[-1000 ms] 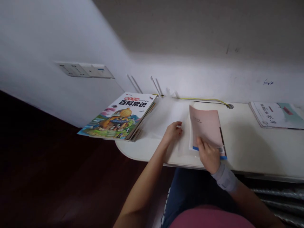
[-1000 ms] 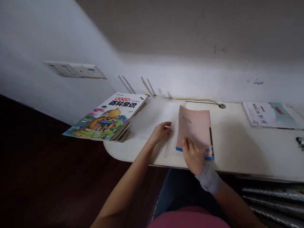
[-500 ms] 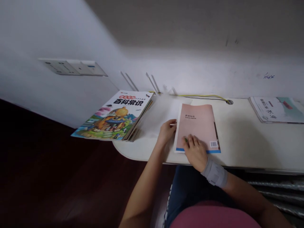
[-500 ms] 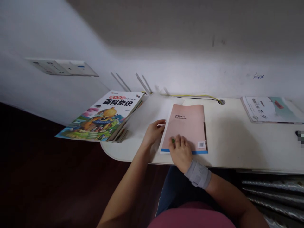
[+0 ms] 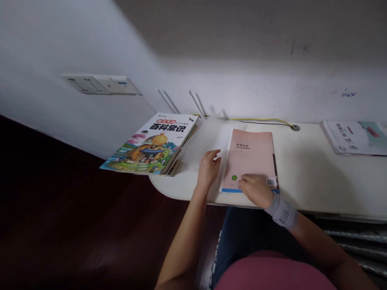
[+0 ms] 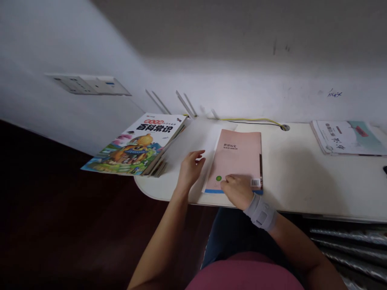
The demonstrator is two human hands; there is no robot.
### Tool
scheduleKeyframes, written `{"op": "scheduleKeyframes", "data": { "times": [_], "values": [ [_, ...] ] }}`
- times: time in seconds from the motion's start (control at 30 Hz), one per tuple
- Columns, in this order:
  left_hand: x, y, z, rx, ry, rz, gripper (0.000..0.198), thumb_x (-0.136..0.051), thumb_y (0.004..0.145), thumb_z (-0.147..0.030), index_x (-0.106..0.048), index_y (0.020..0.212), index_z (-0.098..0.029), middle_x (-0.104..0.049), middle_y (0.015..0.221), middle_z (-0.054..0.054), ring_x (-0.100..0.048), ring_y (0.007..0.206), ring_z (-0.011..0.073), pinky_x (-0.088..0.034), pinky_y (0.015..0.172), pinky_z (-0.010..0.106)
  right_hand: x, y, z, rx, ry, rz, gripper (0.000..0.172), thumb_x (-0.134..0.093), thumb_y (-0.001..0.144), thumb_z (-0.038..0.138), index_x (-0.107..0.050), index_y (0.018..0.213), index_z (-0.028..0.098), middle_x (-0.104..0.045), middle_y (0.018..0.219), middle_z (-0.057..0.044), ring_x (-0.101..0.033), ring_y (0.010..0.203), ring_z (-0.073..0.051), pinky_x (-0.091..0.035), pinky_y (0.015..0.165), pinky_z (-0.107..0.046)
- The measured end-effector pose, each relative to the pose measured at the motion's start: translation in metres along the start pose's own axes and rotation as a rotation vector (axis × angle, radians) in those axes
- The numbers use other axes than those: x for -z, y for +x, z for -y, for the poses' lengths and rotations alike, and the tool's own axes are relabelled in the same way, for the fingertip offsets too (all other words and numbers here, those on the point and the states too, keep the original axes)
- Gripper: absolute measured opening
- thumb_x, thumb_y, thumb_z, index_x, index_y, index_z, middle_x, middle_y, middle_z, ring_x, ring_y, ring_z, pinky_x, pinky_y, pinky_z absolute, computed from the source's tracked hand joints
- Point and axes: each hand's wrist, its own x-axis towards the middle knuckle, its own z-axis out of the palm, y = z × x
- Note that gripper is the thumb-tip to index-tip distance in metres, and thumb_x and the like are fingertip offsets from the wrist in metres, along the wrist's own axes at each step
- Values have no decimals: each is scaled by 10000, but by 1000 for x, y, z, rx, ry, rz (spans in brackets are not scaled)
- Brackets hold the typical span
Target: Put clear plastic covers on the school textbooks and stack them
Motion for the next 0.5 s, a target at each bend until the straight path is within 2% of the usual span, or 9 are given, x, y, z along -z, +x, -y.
{"op": "scheduleKeyframes", "data": {
  "times": [0.13, 0.23, 0.33, 0.4, 0.5],
  "values": [
    [5, -6, -7, 4, -52, -42, 284, -463, 828, -237, -628, 1043, -153, -633, 1022, 91, -613, 862, 169, -529, 754, 313, -5, -5, 3, 9, -33, -51, 175, -602, 845, 318, -619, 888, 149, -630, 994, -109, -581, 952, -214, -470, 814, -345],
    [5, -9, -9, 14, -78, -47, 280, -466, 833, -268, -632, 1028, -153, -637, 1021, 91, -611, 877, 172, -531, 746, 310, -12, -9, 11, 17, -127, -97, 120, -556, 868, 211, -610, 940, 131, -640, 987, -144, -581, 976, -226, -475, 800, -352],
    [6, -11, -9, 22, -98, -54, 281, -463, 842, -294, -634, 1018, -157, -642, 1021, 88, -611, 892, 173, -528, 758, 306, -16, -12, 15, 61, -150, -138, 168, -464, 876, 96, -610, 955, 124, -660, 920, -139, -607, 912, -211, -490, 745, -330],
    [8, -12, -10, 46, -126, -94, 300, -458, 855, -328, -627, 1036, -159, -641, 1038, 92, -610, 918, 175, -522, 777, 301, -15, -14, 14, 20, -47, -191, 187, -441, 872, 95, -622, 885, 139, -667, 814, -99, -624, 792, -185, -496, 689, -301],
    [5, -18, -21, 66, -177, -187, 379, -401, 896, -390, -579, 1145, -166, -613, 1135, 111, -587, 1025, 187, -494, 866, 319, -8, -19, 3, -219, 322, -405, 182, -440, 865, 172, -618, 827, 171, -651, 705, -34, -610, 643, -134, -493, 622, -248]
  ]
}}
